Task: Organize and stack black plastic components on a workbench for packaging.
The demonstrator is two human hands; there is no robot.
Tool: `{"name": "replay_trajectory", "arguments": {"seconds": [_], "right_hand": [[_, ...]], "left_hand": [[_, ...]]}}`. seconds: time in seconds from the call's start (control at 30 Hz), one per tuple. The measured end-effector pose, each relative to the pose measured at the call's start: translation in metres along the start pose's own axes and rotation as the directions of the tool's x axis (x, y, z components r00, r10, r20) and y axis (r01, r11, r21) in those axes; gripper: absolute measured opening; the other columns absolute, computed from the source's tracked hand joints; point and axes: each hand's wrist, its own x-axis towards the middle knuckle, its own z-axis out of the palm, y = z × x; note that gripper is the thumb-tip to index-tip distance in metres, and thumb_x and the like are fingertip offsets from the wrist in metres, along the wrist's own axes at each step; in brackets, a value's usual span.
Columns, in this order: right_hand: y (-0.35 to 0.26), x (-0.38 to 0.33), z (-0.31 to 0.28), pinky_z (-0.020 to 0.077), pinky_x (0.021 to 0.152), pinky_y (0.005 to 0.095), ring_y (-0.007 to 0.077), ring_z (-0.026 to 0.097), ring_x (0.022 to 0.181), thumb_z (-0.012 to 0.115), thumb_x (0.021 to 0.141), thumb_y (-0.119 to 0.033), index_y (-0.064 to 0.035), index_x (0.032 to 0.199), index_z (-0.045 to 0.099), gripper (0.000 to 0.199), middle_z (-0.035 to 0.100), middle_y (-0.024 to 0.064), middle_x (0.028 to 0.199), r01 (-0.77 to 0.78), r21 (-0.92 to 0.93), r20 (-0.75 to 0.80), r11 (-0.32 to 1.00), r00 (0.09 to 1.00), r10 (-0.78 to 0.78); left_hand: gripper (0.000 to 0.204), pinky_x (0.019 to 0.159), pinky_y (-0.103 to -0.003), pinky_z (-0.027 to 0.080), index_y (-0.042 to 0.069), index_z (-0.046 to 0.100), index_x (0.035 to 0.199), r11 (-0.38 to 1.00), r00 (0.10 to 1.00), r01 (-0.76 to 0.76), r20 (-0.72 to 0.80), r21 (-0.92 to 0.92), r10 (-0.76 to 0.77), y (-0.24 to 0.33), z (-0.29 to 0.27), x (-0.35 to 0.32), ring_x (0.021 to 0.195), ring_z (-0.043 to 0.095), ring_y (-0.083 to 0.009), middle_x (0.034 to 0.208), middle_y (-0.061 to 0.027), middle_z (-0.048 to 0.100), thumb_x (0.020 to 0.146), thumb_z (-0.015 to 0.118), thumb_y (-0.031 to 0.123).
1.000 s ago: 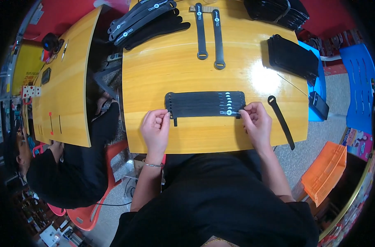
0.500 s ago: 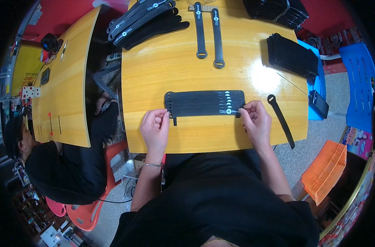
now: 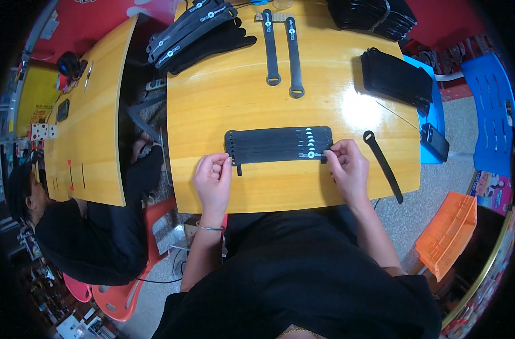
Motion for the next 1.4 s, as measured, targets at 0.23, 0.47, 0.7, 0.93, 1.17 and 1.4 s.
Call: {"name": "replay_trajectory", "arguments": {"seconds": [0.23,0.47,0.7,0.93,1.17,1.4], "right_hand": [[0.004,0.000,0.002,0.0404,0.044,0.0173,0.0033,0.051,0.054,0.065,0.086,-0.001,0.0000,0.091,0.053,0.013,0.057,0.0014,0.071,0.061,-0.023,-0.006,0.998,0.998,-0.061],[-0.002,-0.001,0.001,0.0405,0.044,0.0176,0.0036,0.051,0.053,0.066,0.086,-0.002,0.0000,0.091,0.053,0.014,0.057,0.0015,0.070,0.036,-0.043,0.000,0.998,0.999,-0.036],[0.003,0.000,0.003,0.0451,0.050,0.0241,0.0124,0.055,0.054,0.071,0.080,-0.003,0.0006,0.087,0.054,0.018,0.057,0.0075,0.069,0.076,-0.101,-0.049,0.992,0.996,-0.081],[0.000,0.001,0.002,0.0482,0.055,0.0278,0.0173,0.058,0.062,0.071,0.078,-0.002,0.0002,0.085,0.054,0.019,0.056,0.0101,0.078,0.122,-0.147,-0.074,0.982,0.988,-0.134],[0.007,-0.007,-0.003,0.0455,0.050,0.0203,0.0094,0.055,0.058,0.067,0.082,0.000,-0.0007,0.087,0.054,0.014,0.055,0.0067,0.080,0.163,0.077,-0.058,0.984,0.986,-0.159],[-0.014,-0.021,0.003,0.0465,0.087,0.0385,0.0278,0.056,0.102,0.072,0.073,-0.007,-0.0046,0.110,0.060,0.039,0.061,0.0087,0.112,0.678,-0.208,0.256,0.705,0.734,-0.629]], "left_hand": [[0.010,0.059,-0.017,0.047,-0.003,0.061,0.092,1.000,1.000,-0.010,-0.002,-0.015,0.010,-0.002,0.000,0.000,0.068,0.056,-0.0047,0.084,-0.0025,0.056,0.083,0.062,-0.009],[0.009,0.057,-0.016,0.047,-0.004,0.061,0.091,0.999,1.000,-0.025,-0.006,-0.021,0.025,-0.001,0.000,0.000,0.067,0.055,-0.0044,0.083,-0.0027,0.056,0.084,0.062,-0.009],[0.009,0.055,-0.017,0.046,-0.003,0.062,0.090,0.997,0.998,-0.057,-0.016,0.058,0.058,0.005,0.001,-0.001,0.065,0.055,-0.0053,0.082,-0.0031,0.055,0.082,0.063,-0.008],[0.009,0.054,-0.019,0.045,-0.002,0.062,0.088,0.986,0.992,-0.119,-0.022,0.118,0.123,0.006,0.002,0.000,0.063,0.054,-0.0061,0.083,-0.0038,0.054,0.081,0.064,-0.008],[0.014,0.060,-0.023,0.049,0.000,0.062,0.091,0.972,0.973,-0.193,-0.101,0.135,0.208,0.019,0.000,-0.011,0.073,0.058,-0.0112,0.093,-0.0075,0.055,0.080,0.063,-0.008],[0.063,0.110,-0.048,0.027,0.002,0.043,0.137,0.561,0.691,-0.706,0.596,0.432,0.410,0.056,0.032,-0.028,0.136,0.033,-0.0337,0.146,-0.0173,0.036,0.085,0.065,0.029]]}}
